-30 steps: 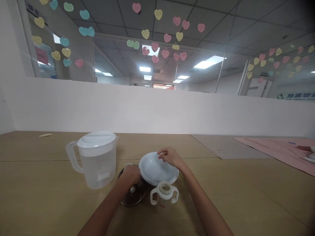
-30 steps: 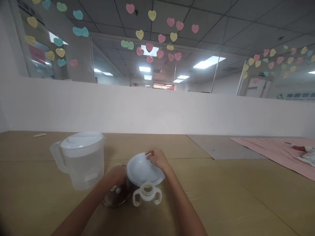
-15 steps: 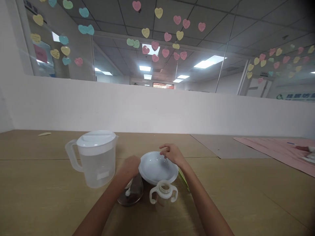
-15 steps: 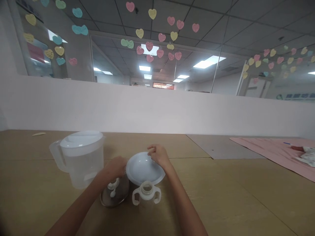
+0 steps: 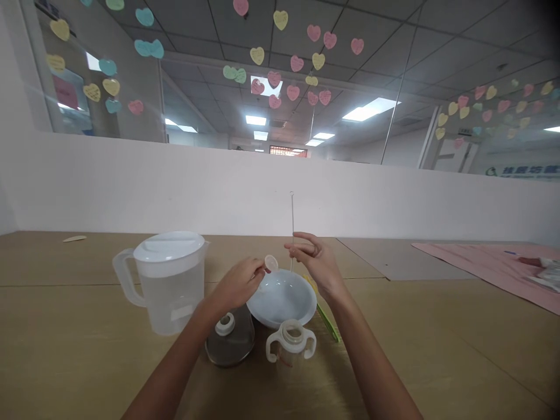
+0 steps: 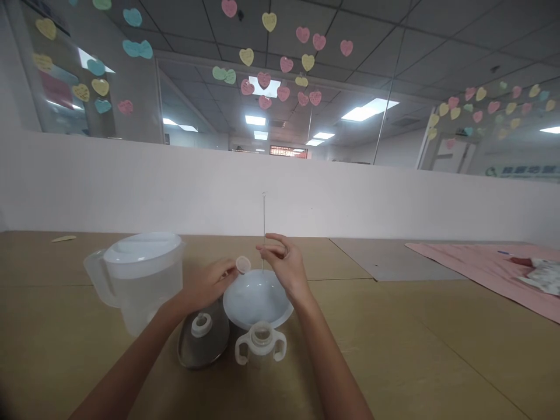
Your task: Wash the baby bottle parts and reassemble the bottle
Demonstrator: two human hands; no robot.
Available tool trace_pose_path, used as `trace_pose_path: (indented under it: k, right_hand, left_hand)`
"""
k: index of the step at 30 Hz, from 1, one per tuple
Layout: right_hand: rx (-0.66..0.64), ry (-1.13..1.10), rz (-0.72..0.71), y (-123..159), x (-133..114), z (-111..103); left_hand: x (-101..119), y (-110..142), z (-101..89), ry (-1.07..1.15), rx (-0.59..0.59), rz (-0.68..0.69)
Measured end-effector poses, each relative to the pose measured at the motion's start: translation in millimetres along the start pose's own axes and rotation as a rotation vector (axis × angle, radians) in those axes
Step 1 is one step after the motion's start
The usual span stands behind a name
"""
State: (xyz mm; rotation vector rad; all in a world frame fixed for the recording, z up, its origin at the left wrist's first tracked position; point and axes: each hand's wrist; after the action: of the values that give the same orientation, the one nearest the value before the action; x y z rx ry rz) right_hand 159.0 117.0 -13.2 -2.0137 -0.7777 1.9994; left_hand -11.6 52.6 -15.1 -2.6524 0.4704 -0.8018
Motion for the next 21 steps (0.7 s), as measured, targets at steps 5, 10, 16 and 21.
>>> trace_pose_path:
  k: [5,10,16,21]
  right_hand:
    - [0.105,-0.096,-0.157,15,-26,2]
    - [0.088,-0.1,-0.225,18,-26,8]
    - [0.016,-0.034,-0.27,15,-18,12]
    - [-0.001,-0.011,-0.269,14,-14,13]
  left_hand:
    - [3,-4,12.8,0.207,0.025,0.061]
    - [2,-6,20.4,0.296,0.038,0.09]
    - [-1,-7,22.8,0.401,0.084,0.124]
    - [5,-6,21.2,0.437,0.099,0.16]
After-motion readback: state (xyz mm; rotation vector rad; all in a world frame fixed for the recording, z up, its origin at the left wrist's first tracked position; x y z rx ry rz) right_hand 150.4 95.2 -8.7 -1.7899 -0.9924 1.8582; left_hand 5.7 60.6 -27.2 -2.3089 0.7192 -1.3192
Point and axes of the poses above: each hand's wrist, its own y-axis away from the middle knuckle, its own z-axis out of the palm, x = y × z, and after that the axes turned 7 degrees about y, right-handed
